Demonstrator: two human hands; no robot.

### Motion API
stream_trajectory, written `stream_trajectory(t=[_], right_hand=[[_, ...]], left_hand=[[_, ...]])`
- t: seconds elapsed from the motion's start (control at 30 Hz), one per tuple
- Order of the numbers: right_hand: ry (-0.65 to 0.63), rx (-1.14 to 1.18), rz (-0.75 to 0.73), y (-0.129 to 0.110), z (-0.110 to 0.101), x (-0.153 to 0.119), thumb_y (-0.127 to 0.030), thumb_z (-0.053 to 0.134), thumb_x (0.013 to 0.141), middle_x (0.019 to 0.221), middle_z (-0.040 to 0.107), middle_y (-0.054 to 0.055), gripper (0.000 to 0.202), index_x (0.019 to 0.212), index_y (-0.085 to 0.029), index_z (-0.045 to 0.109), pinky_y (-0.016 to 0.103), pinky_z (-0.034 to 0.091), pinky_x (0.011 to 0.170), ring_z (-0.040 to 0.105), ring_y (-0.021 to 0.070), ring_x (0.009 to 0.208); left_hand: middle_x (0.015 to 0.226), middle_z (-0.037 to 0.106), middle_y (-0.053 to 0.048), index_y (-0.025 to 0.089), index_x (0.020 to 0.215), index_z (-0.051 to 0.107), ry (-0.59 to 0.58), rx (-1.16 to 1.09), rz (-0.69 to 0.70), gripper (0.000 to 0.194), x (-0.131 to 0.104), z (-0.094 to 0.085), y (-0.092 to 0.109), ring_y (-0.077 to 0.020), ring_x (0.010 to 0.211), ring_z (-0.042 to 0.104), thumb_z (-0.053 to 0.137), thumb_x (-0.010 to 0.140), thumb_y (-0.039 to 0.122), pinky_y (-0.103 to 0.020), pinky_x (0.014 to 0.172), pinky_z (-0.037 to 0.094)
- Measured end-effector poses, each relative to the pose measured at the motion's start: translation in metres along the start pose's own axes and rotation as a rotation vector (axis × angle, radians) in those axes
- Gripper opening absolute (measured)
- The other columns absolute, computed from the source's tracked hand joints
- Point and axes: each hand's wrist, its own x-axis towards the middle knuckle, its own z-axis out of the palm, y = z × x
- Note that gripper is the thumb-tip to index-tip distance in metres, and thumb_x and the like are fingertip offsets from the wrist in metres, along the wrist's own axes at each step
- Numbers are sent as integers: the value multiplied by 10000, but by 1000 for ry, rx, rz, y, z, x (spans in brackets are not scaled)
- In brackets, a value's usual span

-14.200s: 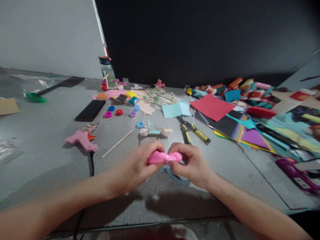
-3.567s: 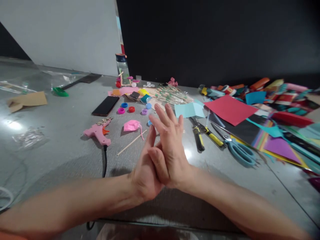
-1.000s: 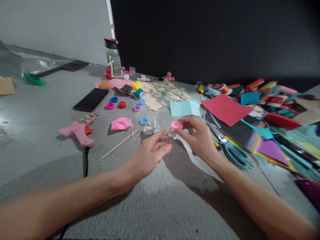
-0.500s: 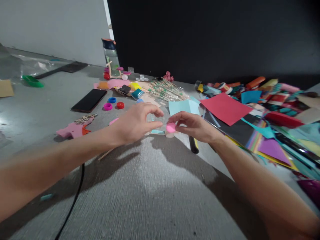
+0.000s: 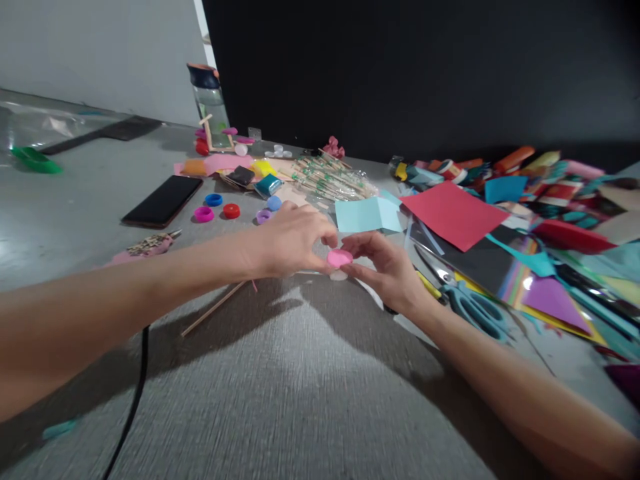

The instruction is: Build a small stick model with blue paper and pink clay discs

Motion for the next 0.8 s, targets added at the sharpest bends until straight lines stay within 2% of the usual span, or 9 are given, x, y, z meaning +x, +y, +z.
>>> stream_trajectory(t=[0.2,0.37,0.63,0.8], right_hand=[[31,-127,-62,-2,3,-1,-246,766,879,1072,685,34,245,1088,-217,640,365,492,892,608,186,973],[19,-192,-67,-4,4,-1,-215,758,882,1035,691,29,207,1057,-216,648,350,492,864,614,185,947],[2,-241,-124,-3,3,0,-188,729,909,1023,687,31,151,1042,-206,659,322,499,859,631,173,957],[2,-289,-184,-1,2,1,-200,714,927,1063,693,51,160,1081,-221,678,355,504,884,647,194,1002]], left_hand=[[924,710,-78,173,888,726,-76,258,65,269,4,0,5,-282,1014,599,662,855,433,-417,914,327],[880,702,-70,178,874,716,-61,358,92,235,6,2,4,-269,970,606,664,866,407,-398,861,330],[906,725,-60,194,947,747,-58,256,48,318,4,1,2,-279,995,623,643,888,488,-413,903,328],[912,767,-39,196,926,756,-1,130,16,217,2,-1,-1,-238,922,667,622,921,366,-400,902,362]])
